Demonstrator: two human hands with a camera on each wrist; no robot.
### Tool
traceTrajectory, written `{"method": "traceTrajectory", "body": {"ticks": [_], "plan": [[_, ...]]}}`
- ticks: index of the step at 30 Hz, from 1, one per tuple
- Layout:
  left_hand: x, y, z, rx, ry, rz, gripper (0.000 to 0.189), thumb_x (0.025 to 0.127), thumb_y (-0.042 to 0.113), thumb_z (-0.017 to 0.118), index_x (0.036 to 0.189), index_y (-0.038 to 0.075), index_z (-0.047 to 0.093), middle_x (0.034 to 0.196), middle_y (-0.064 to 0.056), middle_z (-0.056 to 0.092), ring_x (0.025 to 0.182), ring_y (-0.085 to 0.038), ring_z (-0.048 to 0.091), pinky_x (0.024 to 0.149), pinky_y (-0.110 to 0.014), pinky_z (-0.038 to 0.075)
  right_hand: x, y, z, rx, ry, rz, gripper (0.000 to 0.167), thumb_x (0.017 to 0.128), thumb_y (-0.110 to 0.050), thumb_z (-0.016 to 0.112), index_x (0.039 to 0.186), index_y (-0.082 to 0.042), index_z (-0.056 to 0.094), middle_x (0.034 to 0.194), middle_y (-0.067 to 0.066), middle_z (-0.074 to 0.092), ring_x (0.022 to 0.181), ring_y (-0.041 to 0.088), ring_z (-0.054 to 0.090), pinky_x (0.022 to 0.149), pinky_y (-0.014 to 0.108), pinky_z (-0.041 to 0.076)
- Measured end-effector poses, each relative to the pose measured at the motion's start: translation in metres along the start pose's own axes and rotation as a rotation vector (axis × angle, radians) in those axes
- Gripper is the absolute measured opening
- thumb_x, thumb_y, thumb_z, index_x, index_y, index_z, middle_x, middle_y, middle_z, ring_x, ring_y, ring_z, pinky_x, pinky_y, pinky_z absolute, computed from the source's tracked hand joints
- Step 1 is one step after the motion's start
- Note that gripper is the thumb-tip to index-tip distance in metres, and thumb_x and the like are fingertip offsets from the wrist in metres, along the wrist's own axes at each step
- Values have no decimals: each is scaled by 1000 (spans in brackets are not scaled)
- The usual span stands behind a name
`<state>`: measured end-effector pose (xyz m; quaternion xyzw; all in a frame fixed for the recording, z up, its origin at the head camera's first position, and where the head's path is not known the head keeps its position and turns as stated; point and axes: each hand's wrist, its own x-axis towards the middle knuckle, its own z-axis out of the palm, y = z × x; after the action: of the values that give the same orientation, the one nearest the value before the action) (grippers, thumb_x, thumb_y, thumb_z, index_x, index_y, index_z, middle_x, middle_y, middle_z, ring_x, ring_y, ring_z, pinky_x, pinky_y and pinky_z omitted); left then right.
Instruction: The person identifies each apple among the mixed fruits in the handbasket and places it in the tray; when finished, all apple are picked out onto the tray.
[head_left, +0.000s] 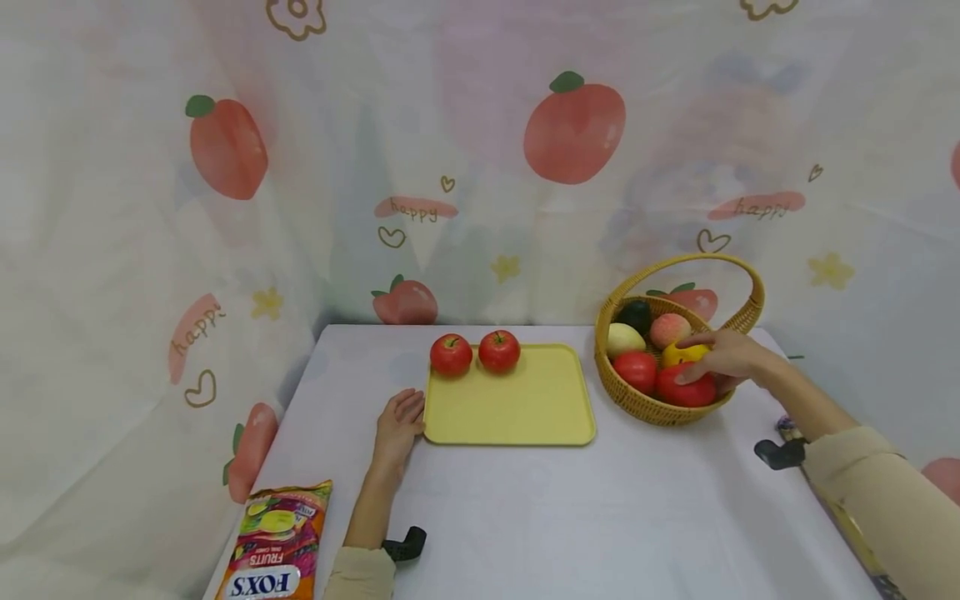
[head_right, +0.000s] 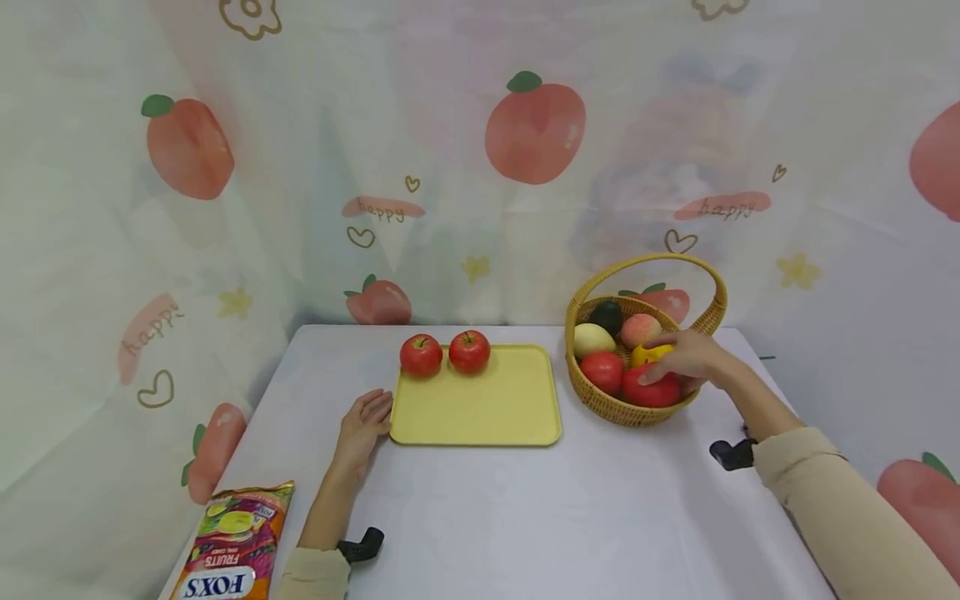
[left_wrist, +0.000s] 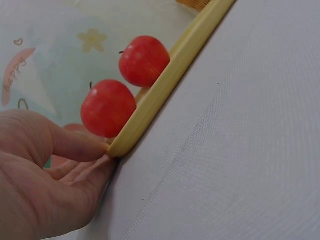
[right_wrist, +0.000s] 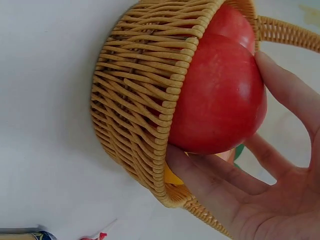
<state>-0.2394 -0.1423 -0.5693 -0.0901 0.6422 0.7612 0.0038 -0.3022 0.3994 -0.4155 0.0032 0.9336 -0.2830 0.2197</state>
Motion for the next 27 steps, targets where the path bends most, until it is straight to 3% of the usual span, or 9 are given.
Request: {"method": "traceTrajectory", "body": {"ticks": [8, 13, 20, 27], "plan": [[1, -1, 2, 9, 14, 9, 70, 88, -26, 51, 153, -2, 41, 155, -22, 49, 145, -35, 48, 117, -46, 44, -16, -4, -5, 67, 7, -20, 100, 86, -46, 83, 160, 1, 34, 135, 34, 45, 85, 29, 63, 82, 46, 65], [1, -2, 2, 10, 16, 7, 70, 88, -26, 51, 153, -2, 41, 154, -22, 49, 144, -35, 48, 116, -46, 44, -22, -2, -7, 79, 34, -46, 97, 88, -42, 82, 160, 0, 33, 146, 40, 37, 88, 28, 66, 83, 47, 65], [0, -2, 2, 19, 15, 8, 70, 88, -26, 51, 153, -2, 41, 154, -22, 49, 145, -35, 48, 117, -46, 44, -30, -2, -5, 85, 92, -104, 95, 87, -38, 84, 159, 0, 35, 125, 33, 56, 95, 29, 67, 87, 49, 64], [1, -3, 1, 16, 20, 4, 70, 87, -26, 51, 152, -2, 42, 154, -22, 50, 144, -35, 49, 116, -46, 45, -38, -7, -2, 74, 172, -135, 97, 86, -41, 85, 158, 0, 36, 136, 42, 51, 106, 39, 67, 89, 51, 63]]}}
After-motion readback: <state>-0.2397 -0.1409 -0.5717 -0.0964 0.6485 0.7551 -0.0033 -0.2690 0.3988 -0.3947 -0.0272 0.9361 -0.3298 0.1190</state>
